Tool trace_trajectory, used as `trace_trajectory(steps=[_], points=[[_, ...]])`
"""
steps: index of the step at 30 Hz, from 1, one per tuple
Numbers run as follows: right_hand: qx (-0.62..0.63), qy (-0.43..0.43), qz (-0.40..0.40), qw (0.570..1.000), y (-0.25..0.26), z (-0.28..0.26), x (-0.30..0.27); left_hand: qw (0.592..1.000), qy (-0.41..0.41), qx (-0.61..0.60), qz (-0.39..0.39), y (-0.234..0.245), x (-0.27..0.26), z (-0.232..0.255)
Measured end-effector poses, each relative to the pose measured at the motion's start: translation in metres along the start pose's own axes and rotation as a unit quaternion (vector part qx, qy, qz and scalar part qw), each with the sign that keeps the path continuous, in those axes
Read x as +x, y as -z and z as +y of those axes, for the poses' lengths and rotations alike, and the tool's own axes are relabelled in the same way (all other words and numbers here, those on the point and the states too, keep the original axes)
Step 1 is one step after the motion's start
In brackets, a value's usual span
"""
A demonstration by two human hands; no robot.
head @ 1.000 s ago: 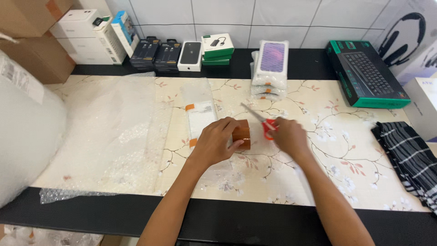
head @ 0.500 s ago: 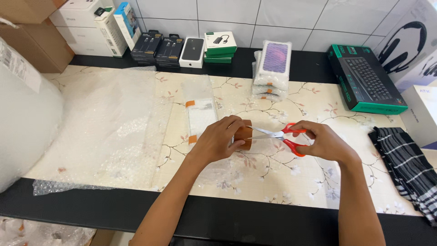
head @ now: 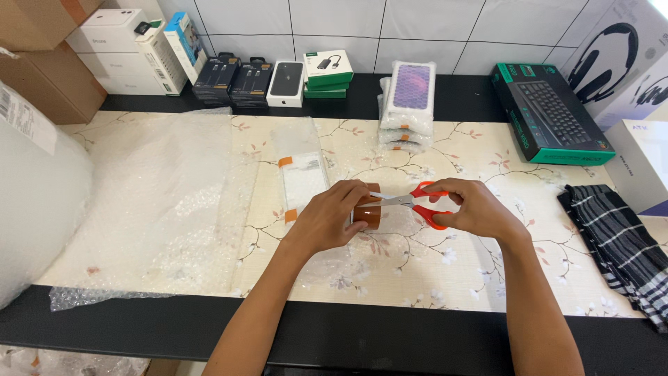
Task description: The person wraps a small product box in protective clear film, tapes the seams using packaging tape, cuts the tape with scissors, and uses a marker to apply labels to the wrapped item.
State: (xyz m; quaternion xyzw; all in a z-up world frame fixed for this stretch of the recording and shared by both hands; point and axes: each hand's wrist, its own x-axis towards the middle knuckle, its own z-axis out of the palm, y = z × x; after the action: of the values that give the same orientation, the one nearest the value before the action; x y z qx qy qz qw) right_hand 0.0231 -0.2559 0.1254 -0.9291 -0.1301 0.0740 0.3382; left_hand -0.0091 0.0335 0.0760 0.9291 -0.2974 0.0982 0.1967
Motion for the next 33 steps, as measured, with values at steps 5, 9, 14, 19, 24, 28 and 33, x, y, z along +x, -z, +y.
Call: trace_trajectory(steps=[5,9,14,19,24,28,33], points=[[0.001,0.002,-0.008,1.000,-0.001,0.007,0.003,1.000,-0.002,0.012,0.005,-0.009,0.002,-0.009],[-0.003,0.003,-0.008,1.000,-0.001,0.012,0.005,1.000,0.003,-0.002,0.005,-0.007,0.000,-0.006],[-0.005,0.011,-0.004,1.000,-0.004,0.026,0.013,1.000,-0.002,0.004,0.009,-0.009,0.001,-0.007],[-0.018,-0.006,0.011,1.000,-0.010,0.040,0.017,1.000,0.007,-0.005,-0.009,-0.006,0.002,-0.004],[-0.025,0.004,0.023,0.999,-0.006,0.028,0.011,0.994,0.053,-0.090,-0.024,0.019,-0.002,0.012],[-0.017,-0.012,0.056,0.998,-0.010,0.064,0.019,0.983,0.094,-0.156,-0.005,0.004,-0.004,-0.006],[-0.070,-0.048,0.061,0.995,-0.047,0.086,0.034,0.975,0.126,-0.181,-0.001,0.002,-0.006,-0.014]])
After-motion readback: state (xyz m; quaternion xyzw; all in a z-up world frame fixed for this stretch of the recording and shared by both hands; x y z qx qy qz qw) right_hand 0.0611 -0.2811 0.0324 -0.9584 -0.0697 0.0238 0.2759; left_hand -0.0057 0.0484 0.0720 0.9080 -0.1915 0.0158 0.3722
